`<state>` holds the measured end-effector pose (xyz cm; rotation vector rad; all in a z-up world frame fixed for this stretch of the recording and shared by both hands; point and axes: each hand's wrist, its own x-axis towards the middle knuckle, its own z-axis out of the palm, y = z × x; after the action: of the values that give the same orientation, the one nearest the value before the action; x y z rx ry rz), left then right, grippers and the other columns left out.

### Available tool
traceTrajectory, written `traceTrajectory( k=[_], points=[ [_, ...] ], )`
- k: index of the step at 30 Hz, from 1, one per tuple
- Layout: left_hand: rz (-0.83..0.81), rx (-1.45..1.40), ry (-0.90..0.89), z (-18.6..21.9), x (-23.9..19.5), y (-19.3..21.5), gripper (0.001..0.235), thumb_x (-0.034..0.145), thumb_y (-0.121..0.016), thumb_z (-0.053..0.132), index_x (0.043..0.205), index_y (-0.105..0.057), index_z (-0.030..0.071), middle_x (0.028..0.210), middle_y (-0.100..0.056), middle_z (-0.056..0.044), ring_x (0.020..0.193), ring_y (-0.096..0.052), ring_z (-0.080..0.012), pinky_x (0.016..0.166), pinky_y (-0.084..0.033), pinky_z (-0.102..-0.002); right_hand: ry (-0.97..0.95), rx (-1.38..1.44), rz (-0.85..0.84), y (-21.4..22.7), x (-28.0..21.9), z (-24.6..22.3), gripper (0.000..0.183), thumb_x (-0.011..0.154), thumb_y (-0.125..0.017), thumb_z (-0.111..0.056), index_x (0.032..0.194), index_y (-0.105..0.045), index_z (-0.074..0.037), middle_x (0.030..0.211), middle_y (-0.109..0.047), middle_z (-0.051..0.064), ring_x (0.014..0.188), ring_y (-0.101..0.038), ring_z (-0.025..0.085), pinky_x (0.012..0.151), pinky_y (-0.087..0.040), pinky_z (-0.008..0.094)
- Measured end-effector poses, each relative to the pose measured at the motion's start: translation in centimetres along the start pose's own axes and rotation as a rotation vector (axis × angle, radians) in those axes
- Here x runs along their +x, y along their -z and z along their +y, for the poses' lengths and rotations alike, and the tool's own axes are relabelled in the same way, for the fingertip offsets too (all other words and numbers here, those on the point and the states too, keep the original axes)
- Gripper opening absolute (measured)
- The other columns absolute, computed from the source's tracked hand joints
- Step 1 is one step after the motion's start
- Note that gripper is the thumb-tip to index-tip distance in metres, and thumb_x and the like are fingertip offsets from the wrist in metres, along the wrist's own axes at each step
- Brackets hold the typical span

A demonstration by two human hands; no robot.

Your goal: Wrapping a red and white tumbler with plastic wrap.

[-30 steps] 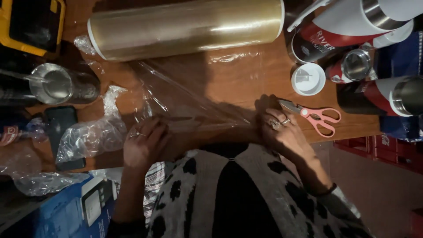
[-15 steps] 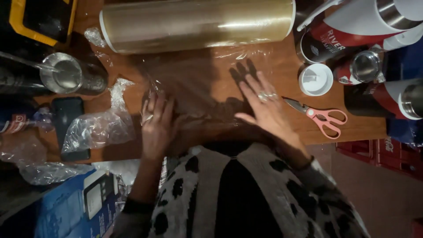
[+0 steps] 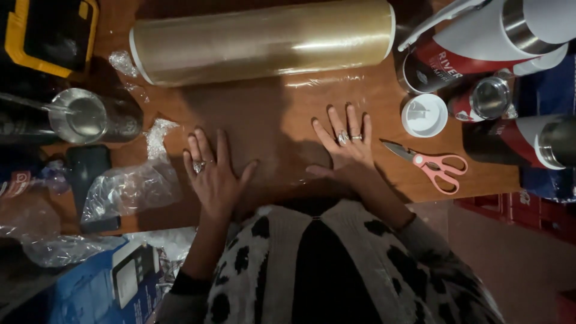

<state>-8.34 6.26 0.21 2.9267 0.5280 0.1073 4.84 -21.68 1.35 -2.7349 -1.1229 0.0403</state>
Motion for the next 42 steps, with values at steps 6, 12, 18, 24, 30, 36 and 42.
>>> traceTrajectory(
  k=[6, 12, 18, 24, 30, 36, 42],
  points=[
    [-0.065, 0.051, 0.044, -1.0, -1.1, 0.1, 0.106, 0.085, -0.053, 0.082, 0.159, -0.038, 0.007, 0.164, -0.024, -0.033, 0.151, -0.025, -0.0443, 0.118, -0.021, -0.061, 0.013, 0.070, 0.020, 0.2, -2.5, 0.8, 0.105, 0.073, -0.075, -0.072, 0.157, -0.044, -0.018, 0.167, -0.024, 0.021, 0.154, -0.015, 0.048, 0.119, -0.014, 0.071],
    [-0.061, -0.029, 0.057, -0.5, -2.0, 2.8, 0.111, 0.087, -0.056, 0.080, 0.160, -0.035, -0.001, 0.164, -0.025, -0.034, 0.152, -0.024, -0.0482, 0.122, -0.020, -0.063, 0.006, 0.023, -0.124, 1.5, -5.4, 1.4, 0.092, 0.077, -0.078, -0.056, 0.152, -0.049, -0.010, 0.165, -0.030, 0.020, 0.155, -0.021, 0.039, 0.121, -0.022, 0.065],
    [0.145, -0.218, -0.141, -0.4, -1.7, 3.5, 0.082, 0.088, -0.078, 0.057, 0.142, -0.059, -0.001, 0.164, -0.033, -0.033, 0.150, -0.036, -0.0519, 0.111, -0.047, -0.061, -0.282, 0.088, 0.338, 4.1, -10.0, 6.2, 0.069, 0.101, -0.080, -0.036, 0.157, -0.052, -0.006, 0.167, -0.039, 0.022, 0.157, -0.033, 0.041, 0.126, -0.035, 0.058],
    [0.177, -0.320, -0.224, 1.9, 0.1, 4.2, 0.061, 0.090, -0.085, 0.042, 0.133, -0.066, 0.002, 0.157, -0.043, -0.031, 0.145, -0.042, -0.0538, 0.096, -0.056, -0.055, -0.558, -0.155, 0.718, 3.3, -14.1, 14.4, 0.070, 0.098, -0.083, -0.038, 0.155, -0.053, -0.012, 0.147, -0.039, 0.013, 0.142, -0.039, 0.033, 0.119, -0.043, 0.057],
    [0.256, -0.323, -0.324, 3.0, 0.2, 5.8, 0.058, 0.086, -0.086, 0.029, 0.135, -0.065, 0.005, 0.158, -0.045, -0.024, 0.148, -0.043, -0.0465, 0.114, -0.051, -0.057, -0.628, -0.490, 0.961, -1.4, -22.3, 24.4, 0.132, 0.087, -0.085, -0.046, 0.165, 0.015, -0.010, 0.172, 0.009, 0.023, 0.162, 0.003, 0.040, 0.136, -0.007, 0.062],
    [0.243, -0.336, -0.299, 3.1, 0.4, 4.6, 0.053, 0.088, -0.085, 0.034, 0.133, -0.068, 0.012, 0.154, -0.051, -0.020, 0.144, -0.047, -0.0458, 0.113, -0.050, -0.056, -0.666, 0.116, 1.029, -4.1, -23.0, 28.2, 0.135, 0.089, -0.089, -0.032, 0.162, 0.023, -0.011, 0.173, 0.009, 0.022, 0.162, -0.008, 0.037, 0.136, -0.002, 0.054],
    [0.266, -0.339, -0.333, 2.7, 0.5, 4.6, 0.057, 0.088, -0.084, 0.038, 0.135, -0.066, 0.011, 0.152, -0.052, -0.021, 0.142, -0.049, -0.0452, 0.112, -0.051, -0.056, -0.683, 0.055, 1.057, -3.2, -21.9, 28.2, 0.128, 0.088, -0.096, -0.031, 0.168, 0.002, -0.018, 0.175, -0.014, 0.019, 0.161, -0.031, 0.035, 0.133, -0.023, 0.051]
  ],
)
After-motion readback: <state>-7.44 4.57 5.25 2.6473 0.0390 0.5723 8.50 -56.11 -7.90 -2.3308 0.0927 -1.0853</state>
